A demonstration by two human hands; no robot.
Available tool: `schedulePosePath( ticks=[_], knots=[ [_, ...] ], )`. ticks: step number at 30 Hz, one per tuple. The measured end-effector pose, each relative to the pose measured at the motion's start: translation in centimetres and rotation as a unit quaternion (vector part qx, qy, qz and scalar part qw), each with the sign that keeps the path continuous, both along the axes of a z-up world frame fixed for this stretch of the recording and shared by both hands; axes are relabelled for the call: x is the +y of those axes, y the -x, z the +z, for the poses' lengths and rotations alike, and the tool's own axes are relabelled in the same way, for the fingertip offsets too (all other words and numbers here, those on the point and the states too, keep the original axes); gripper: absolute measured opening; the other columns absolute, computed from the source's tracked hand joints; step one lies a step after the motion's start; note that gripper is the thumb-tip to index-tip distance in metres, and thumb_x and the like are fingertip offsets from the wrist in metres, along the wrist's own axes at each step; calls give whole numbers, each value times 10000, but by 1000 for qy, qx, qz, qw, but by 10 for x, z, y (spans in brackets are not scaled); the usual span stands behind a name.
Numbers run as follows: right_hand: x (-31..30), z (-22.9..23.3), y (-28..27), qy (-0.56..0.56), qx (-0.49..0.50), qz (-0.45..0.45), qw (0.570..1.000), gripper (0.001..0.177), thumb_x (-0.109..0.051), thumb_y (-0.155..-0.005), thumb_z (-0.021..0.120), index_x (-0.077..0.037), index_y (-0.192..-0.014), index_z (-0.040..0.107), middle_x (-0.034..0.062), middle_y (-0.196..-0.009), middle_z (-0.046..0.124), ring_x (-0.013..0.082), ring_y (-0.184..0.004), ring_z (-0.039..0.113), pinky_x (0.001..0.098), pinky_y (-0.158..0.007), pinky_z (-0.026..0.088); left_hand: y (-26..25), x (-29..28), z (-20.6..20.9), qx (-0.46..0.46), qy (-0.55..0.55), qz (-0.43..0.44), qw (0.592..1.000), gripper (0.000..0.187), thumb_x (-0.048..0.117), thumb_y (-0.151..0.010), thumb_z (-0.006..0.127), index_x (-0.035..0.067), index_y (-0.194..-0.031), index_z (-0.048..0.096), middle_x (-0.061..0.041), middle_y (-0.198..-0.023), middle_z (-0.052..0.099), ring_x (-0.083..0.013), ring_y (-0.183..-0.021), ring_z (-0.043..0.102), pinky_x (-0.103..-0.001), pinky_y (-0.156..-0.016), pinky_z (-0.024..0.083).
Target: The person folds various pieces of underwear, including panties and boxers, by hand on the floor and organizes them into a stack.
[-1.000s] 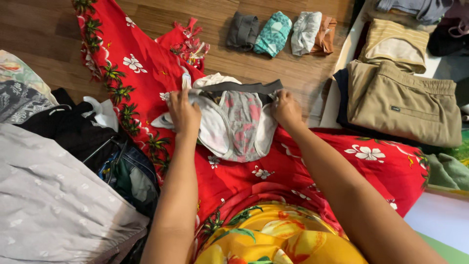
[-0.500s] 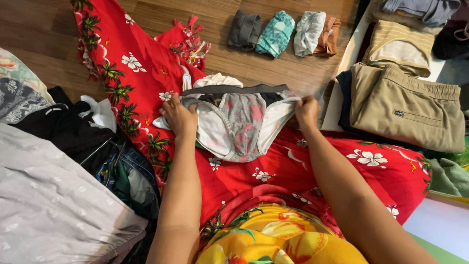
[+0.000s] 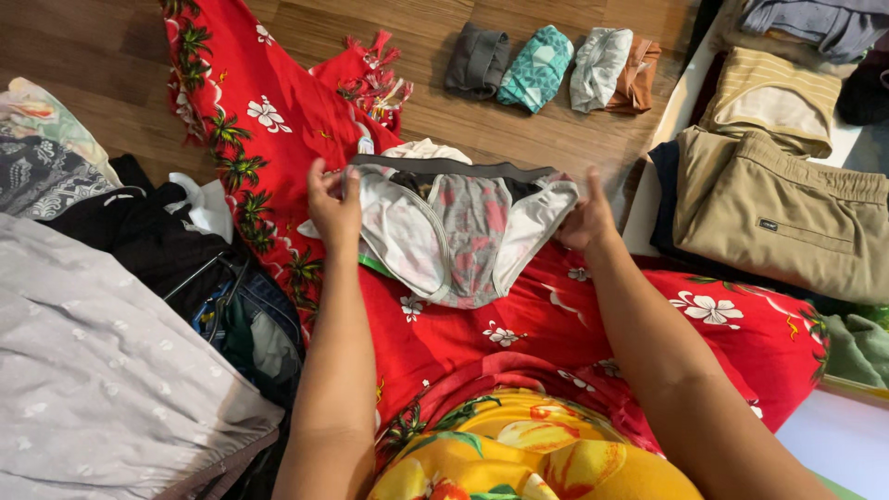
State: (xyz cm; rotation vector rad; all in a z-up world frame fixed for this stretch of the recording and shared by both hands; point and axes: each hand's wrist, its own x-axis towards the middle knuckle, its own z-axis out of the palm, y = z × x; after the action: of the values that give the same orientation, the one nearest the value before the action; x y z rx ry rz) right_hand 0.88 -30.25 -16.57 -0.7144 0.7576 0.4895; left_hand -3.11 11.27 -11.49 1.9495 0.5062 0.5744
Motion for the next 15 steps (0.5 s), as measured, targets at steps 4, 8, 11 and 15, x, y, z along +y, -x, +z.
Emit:
schedulePosePath(
  ticks=[4, 8, 11, 15],
  knots=[
    [-17, -59, -12, 6, -28, 53, 998, 340, -323, -1037, 484, -81, -1237, 615, 99, -1139, 734, 295, -1050, 704, 523, -997, 541, 10, 0, 43, 10, -292, -67, 954, 667, 159, -602, 869, 107, -1212, 607, -146, -1096, 611, -372, -939, 660, -437, -802, 554],
    [-20, -98, -21, 51, -6, 15, 999, 296, -242, -1052, 474, -45, -1221, 618, 106, -1079, 731, 316, -983, 706, 552, -925, 568, 8, 3, 41, 134, -397, -151, 895, 276, 94, -717, 838, 105, -970, 728, -145, -1038, 668, -365, -929, 682, -459, -807, 547],
    [-19, -96, -17, 86, -16, 7, 996, 247, -196, -1046, 474, -37, -1194, 592, 122, -1069, 721, 337, -971, 707, 598, -885, 584, 11, 11, 20, 55, -327, -112, 937, 234, -19, -802, 738, 73, -1017, 756, -147, -1036, 699, -356, -913, 696, -448, -803, 558],
    [-15, -81, -12, 83, -46, 18, 995, 217, -193, -1030, 495, -59, -1147, 619, 107, -1052, 726, 309, -920, 723, 574, -844, 603, 7, 36, -3, -22, -178, -37, 983, 138, 21, -843, 706, 41, -971, 751, -159, -922, 726, -302, -865, 716, -394, -806, 568]
  ],
)
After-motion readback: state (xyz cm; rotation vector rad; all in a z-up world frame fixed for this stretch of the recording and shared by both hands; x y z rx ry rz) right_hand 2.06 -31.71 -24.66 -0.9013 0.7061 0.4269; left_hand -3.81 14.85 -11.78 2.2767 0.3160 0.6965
